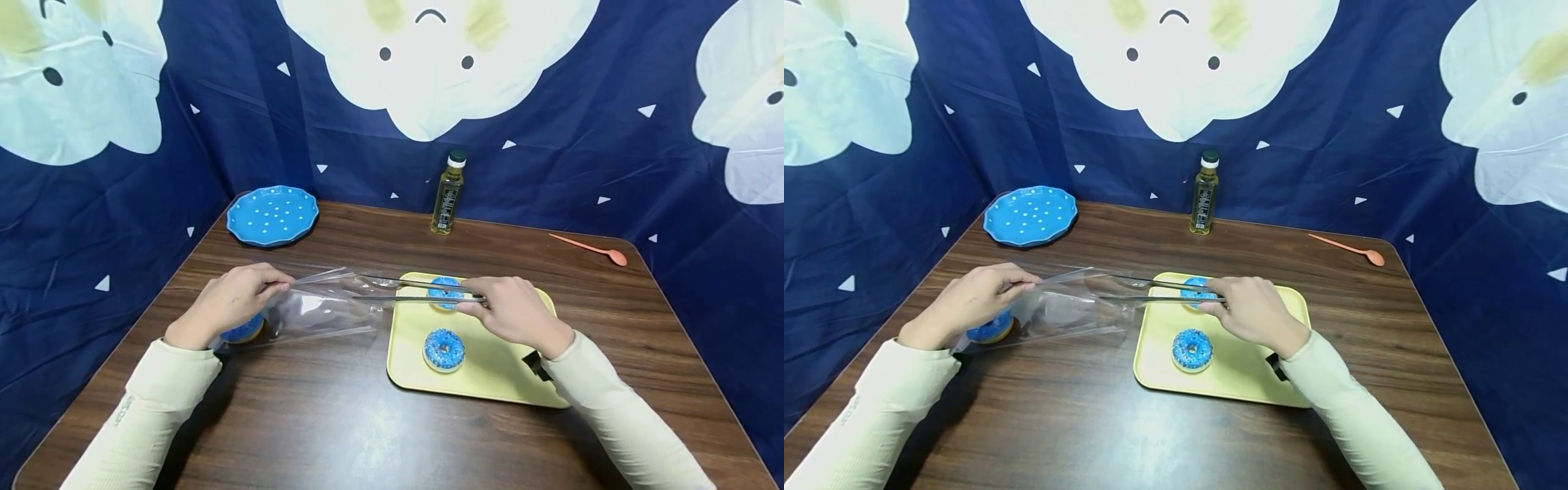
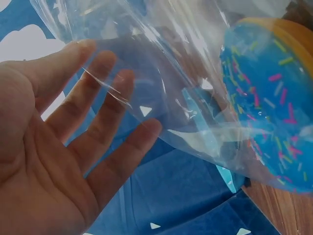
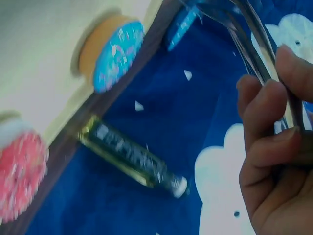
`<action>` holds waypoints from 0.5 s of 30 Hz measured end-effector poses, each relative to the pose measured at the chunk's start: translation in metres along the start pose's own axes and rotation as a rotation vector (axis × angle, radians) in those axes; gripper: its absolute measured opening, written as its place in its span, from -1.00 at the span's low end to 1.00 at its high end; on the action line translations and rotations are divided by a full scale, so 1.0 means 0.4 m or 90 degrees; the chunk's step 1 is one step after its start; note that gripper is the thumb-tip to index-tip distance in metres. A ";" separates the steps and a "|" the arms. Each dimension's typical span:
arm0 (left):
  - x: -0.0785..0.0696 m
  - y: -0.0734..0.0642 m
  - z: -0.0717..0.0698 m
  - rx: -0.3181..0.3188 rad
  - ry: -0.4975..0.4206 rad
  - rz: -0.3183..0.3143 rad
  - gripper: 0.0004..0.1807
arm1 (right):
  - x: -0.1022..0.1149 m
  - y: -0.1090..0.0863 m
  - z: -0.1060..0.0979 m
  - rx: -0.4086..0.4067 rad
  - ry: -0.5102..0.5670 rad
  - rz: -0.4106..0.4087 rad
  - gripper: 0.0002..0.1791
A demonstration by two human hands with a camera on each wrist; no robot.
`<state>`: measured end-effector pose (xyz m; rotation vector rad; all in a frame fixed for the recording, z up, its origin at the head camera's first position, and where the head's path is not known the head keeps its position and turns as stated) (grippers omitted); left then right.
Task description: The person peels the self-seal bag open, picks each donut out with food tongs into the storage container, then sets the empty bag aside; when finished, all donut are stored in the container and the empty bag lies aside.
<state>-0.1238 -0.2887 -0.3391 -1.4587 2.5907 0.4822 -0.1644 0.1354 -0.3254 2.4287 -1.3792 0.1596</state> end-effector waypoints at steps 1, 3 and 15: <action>-0.001 0.001 0.000 0.000 -0.001 -0.001 -0.77 | 0.007 0.009 0.008 0.003 -0.002 -0.003 -0.59; -0.002 0.002 0.000 0.001 -0.004 -0.002 -0.76 | 0.021 0.027 0.025 0.011 -0.003 -0.012 -0.60; -0.004 0.003 0.003 0.008 -0.001 -0.002 -0.75 | 0.085 0.101 0.108 0.125 0.016 -0.035 -0.58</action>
Point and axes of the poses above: each hand's wrist, its own y-axis towards the middle knuckle, its own z-axis out of the palm, x = y × z, the point moved 2 cm from there along y, towards the middle knuckle, and after that the axes turned 15 degrees about z, right-handed, at the moved point
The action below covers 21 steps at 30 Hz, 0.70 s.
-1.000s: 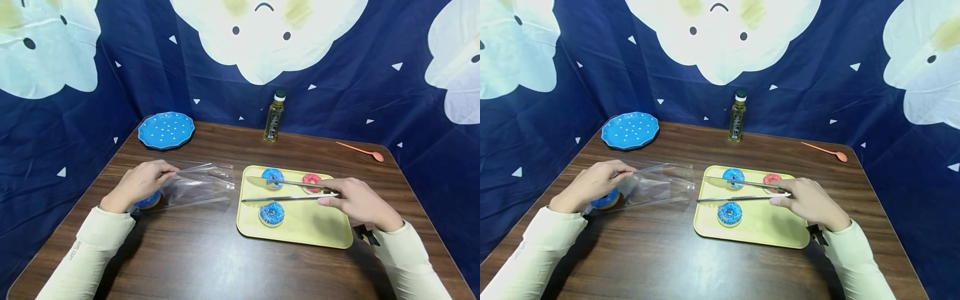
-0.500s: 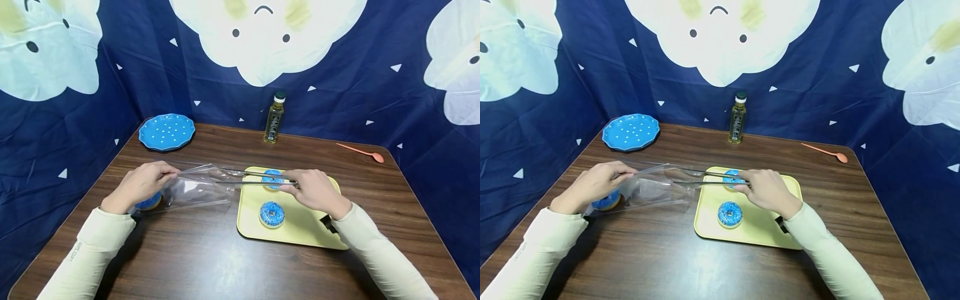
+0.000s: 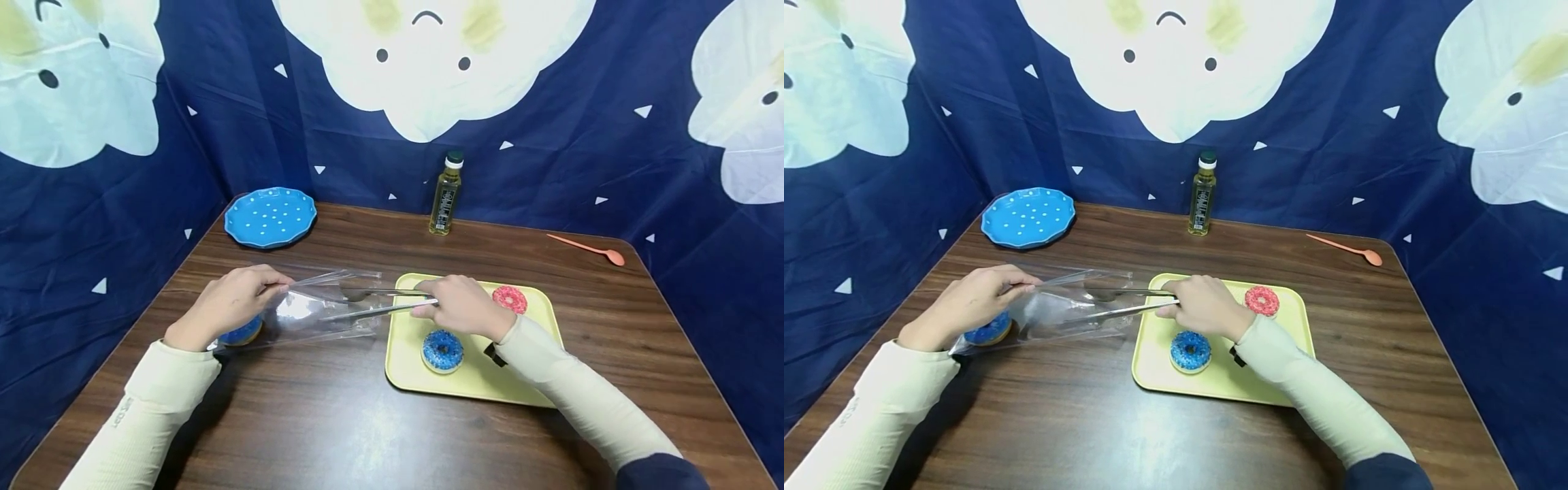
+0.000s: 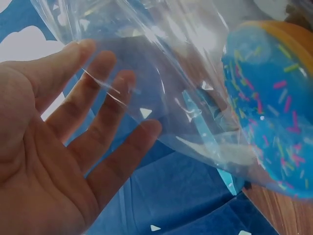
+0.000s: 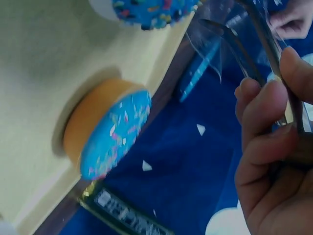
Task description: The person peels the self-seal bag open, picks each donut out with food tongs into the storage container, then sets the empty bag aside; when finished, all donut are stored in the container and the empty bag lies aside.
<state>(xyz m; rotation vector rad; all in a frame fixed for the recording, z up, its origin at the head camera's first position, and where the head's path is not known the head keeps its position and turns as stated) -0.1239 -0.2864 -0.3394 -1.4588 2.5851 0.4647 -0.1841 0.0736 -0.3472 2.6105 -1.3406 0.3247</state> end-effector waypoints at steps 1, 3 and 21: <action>0.000 -0.001 0.000 0.000 0.000 -0.001 -0.75 | 0.007 0.009 0.004 0.009 -0.001 0.001 -0.56; 0.001 -0.002 0.000 0.000 0.002 -0.001 -0.76 | 0.020 0.026 0.013 0.024 0.001 0.002 -0.52; -0.002 0.003 0.000 0.005 0.006 0.001 -0.78 | 0.115 0.146 0.050 0.128 0.012 -0.031 -0.41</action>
Point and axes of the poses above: each hand's wrist, its own y-axis towards the middle knuckle, its own z-axis out of the palm, x = y × z, the point moved 2 cm from there along y, towards the middle knuckle, and after that the axes turned 15 degrees about z, right-handed, at the moved point
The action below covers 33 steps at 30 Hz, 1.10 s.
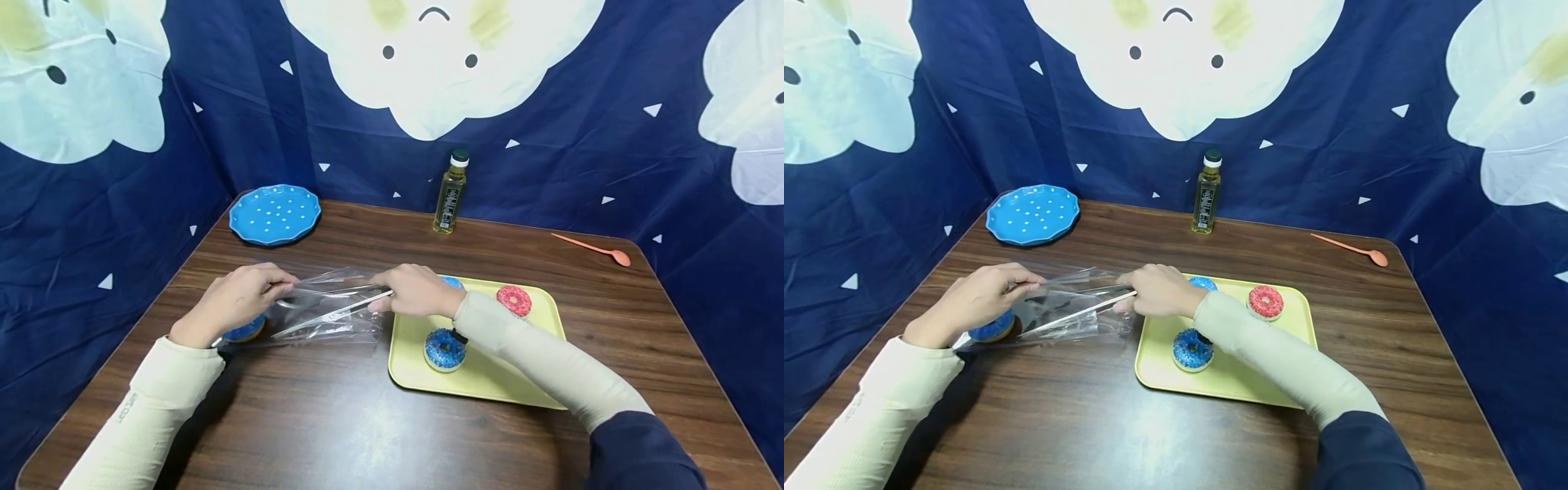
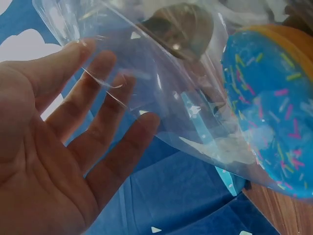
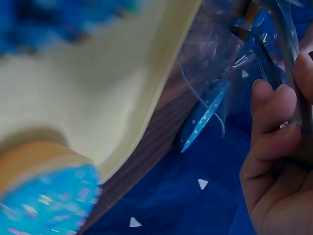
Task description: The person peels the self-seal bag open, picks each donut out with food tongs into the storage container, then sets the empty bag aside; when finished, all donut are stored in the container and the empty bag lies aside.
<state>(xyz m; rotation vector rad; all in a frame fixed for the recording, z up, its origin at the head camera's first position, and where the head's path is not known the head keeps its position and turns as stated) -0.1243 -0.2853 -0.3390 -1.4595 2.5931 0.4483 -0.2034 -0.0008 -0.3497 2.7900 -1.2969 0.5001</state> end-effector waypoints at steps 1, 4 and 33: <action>0.000 0.001 0.001 0.000 0.001 0.002 -0.78 | 0.006 0.004 -0.005 0.003 -0.006 -0.003 -0.41; -0.002 0.003 0.001 -0.002 0.006 0.006 -0.79 | 0.022 0.017 -0.016 0.010 -0.014 -0.009 -0.42; 0.007 -0.007 0.001 -0.019 0.025 0.010 -0.80 | 0.029 0.049 -0.016 -0.011 -0.025 0.009 -0.42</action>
Point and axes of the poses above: each hand's wrist, its own y-axis towards the middle knuckle, its own z-axis out of the palm, x = y × z, the point moved 2 cm from there along y, towards the middle knuckle, and after that the axes turned 15 degrees about z, right-handed, at the moved point
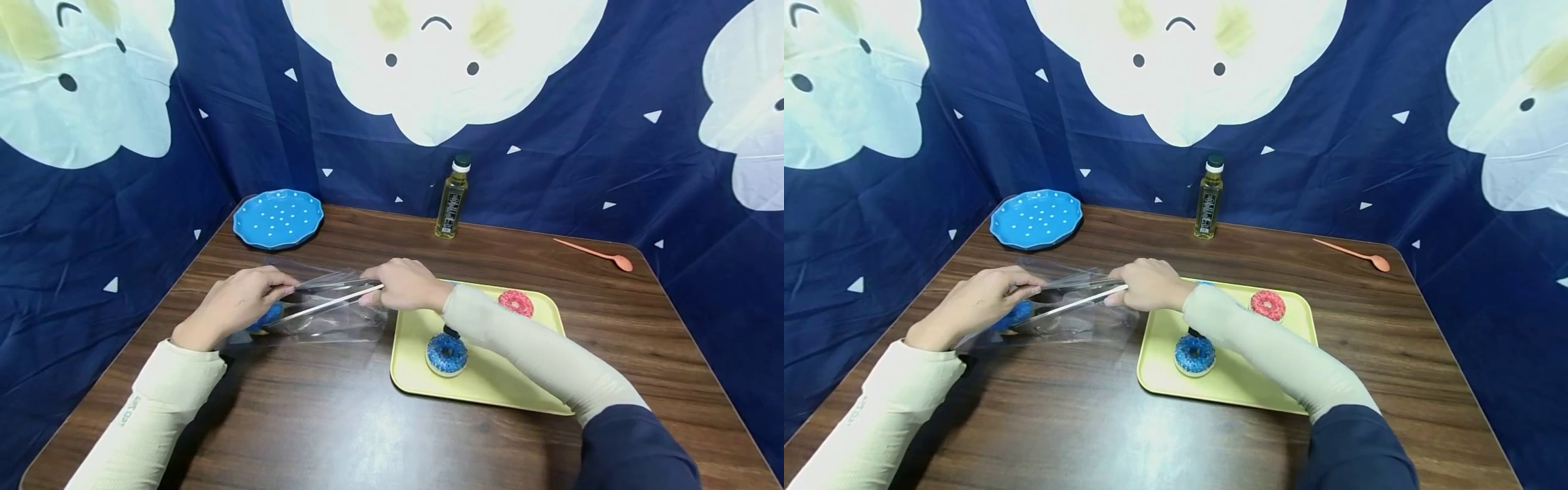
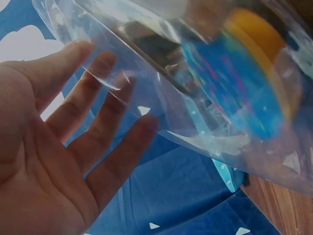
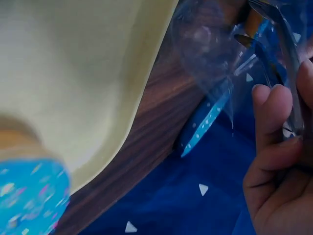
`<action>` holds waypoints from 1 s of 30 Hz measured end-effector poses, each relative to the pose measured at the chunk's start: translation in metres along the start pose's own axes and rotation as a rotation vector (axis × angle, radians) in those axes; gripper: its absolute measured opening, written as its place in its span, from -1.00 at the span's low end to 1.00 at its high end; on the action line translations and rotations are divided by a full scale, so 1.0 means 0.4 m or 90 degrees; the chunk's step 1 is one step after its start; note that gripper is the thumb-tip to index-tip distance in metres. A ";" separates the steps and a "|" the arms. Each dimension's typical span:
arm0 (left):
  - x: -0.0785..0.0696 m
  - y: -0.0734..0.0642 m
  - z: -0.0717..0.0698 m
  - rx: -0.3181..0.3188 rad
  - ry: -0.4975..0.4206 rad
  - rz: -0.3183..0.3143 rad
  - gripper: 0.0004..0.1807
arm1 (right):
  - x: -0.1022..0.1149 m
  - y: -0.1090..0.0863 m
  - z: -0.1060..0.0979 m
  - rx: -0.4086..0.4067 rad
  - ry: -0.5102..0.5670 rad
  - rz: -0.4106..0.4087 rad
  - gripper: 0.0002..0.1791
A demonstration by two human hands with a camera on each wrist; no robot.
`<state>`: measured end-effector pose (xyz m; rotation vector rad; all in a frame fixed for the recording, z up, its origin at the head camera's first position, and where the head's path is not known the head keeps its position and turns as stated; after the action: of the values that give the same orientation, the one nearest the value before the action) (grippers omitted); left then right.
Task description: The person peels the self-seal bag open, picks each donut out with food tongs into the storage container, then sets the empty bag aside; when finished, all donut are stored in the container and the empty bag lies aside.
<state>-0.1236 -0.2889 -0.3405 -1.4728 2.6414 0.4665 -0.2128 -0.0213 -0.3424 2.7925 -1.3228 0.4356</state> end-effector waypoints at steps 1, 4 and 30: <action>0.000 0.000 0.000 0.000 0.000 0.001 -0.80 | -0.009 -0.009 -0.003 0.000 0.002 0.005 -0.42; 0.000 0.001 -0.002 0.000 0.000 0.001 -0.79 | -0.041 -0.038 -0.012 -0.002 0.008 0.022 -0.44; 0.001 0.006 -0.006 0.011 0.011 -0.028 -0.77 | -0.028 -0.031 0.019 0.009 0.028 0.024 -0.40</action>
<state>-0.1259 -0.2888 -0.3380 -1.5335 2.6129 0.4271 -0.2083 -0.0061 -0.3513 2.7567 -1.3699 0.5068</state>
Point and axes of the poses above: each hand's wrist, its own y-axis towards the middle knuckle, its own z-axis out of the palm, x = y × z, the point moved 2 cm from there along y, towards the middle knuckle, and after that the axes turned 15 degrees about z, right-handed, at the moved point
